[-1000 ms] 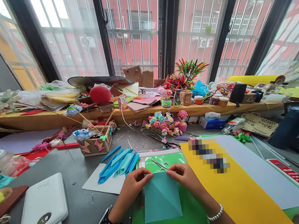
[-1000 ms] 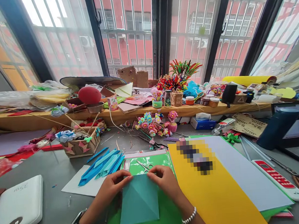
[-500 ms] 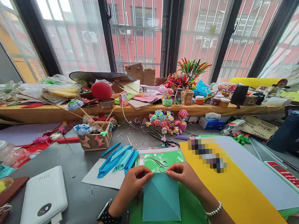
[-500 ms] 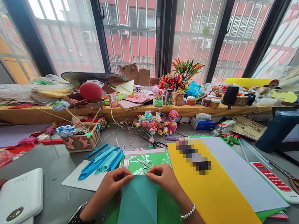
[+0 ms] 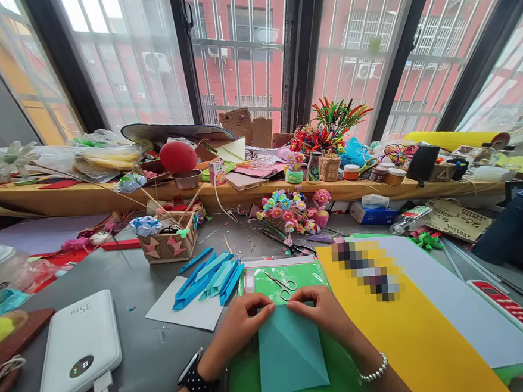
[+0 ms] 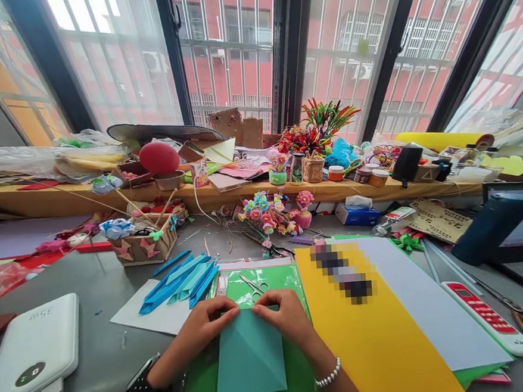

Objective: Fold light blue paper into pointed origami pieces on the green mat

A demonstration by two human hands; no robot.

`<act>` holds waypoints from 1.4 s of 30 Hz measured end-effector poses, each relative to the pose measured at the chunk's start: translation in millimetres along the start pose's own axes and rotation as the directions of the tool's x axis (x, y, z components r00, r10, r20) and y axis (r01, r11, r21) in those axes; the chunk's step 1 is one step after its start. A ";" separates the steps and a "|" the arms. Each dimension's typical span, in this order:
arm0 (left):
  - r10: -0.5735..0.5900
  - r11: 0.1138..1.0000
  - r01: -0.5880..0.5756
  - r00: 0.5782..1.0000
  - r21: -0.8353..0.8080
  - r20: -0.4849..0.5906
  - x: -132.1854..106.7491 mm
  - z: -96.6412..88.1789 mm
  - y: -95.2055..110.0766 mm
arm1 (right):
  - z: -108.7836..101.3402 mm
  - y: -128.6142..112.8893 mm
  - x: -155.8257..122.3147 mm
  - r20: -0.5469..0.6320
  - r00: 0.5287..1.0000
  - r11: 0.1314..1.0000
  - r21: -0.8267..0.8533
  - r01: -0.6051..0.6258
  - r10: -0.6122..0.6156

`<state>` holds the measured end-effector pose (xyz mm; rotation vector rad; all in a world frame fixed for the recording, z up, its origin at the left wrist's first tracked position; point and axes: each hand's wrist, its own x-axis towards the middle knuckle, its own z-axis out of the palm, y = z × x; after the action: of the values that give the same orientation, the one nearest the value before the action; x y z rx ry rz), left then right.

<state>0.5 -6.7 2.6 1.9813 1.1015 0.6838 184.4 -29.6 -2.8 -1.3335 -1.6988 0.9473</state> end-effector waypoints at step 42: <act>0.415 0.793 -0.214 0.876 0.571 -0.247 -3.4 2.7 -16.2 | -6.6 23.2 0.8 -0.047 0.982 0.971 0.165 -0.175 0.185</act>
<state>-6.7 -5.0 -12.4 2.6372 1.2808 1.0466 199.8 -24.0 -20.6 -1.4113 -1.4400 1.1096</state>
